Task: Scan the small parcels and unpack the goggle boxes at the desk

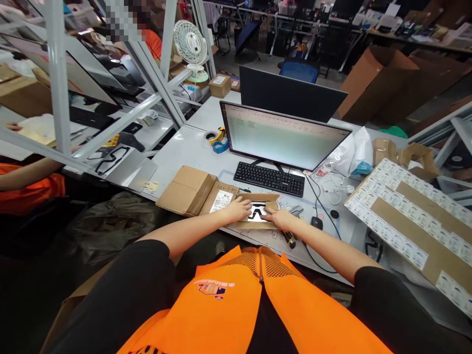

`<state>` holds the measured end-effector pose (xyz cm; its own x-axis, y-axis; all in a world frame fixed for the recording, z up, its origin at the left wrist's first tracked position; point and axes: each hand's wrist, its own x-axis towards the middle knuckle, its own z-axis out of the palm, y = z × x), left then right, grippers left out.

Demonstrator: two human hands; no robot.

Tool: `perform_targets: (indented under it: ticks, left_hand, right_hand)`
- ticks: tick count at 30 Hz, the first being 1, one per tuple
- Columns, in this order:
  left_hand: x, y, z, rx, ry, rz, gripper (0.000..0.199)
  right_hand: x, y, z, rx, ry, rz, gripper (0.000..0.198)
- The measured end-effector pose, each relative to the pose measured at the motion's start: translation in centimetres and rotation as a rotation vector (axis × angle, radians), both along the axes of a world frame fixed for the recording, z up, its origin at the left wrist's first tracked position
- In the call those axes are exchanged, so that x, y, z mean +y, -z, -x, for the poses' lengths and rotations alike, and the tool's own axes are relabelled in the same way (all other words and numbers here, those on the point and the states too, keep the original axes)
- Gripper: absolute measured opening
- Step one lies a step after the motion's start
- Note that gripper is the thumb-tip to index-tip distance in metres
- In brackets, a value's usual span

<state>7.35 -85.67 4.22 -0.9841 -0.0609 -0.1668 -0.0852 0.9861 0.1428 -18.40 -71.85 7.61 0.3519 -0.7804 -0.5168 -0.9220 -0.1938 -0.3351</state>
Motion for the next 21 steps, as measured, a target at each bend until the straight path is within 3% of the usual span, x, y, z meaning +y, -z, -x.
perform_targets:
  ticks: [3, 7, 10, 13, 15, 17, 19, 21]
  left_hand:
    - [-1.2, -0.9, -1.6, 0.054, -0.046, 0.062, 0.022]
    - [-2.5, -1.0, -4.4, 0.106, -0.149, -0.012, 0.025]
    - [-2.4, -0.2, -6.1, 0.269, -0.293, -0.122, 0.03]
    - [-1.2, 0.4, -6.4, 0.52, -0.575, -0.255, 0.032]
    - [-0.1, 0.4, -5.8, 0.633, -0.781, -0.363, 0.026]
    - [0.9, 0.2, -5.2, 0.611, -1.002, -0.43, 0.025]
    - [1.7, 0.0, -4.9, 0.436, -1.199, -0.433, 0.03]
    - [2.3, -0.2, -4.7, 0.187, -1.294, -0.442, 0.034]
  right_hand:
    - [0.1, 0.0, -0.1, 0.161, -0.057, 0.079, 0.077]
    - [-0.2, 0.3, 0.6, 0.222, -0.08, 0.114, 0.059]
    - [-0.4, 0.7, 2.6, 0.14, -0.064, 0.18, 0.049]
    - [0.0, 1.4, 5.3, -0.1, 0.041, 0.216, 0.04]
    - [1.0, 2.4, 6.3, -0.332, 0.193, 0.172, 0.038]
    - [2.6, 3.8, 5.8, -0.559, 0.448, 0.066, 0.051]
    - [4.4, 5.5, 4.1, -0.695, 0.825, 0.028, 0.067]
    - [5.9, 7.0, 1.9, -0.71, 1.15, 0.098, 0.077]
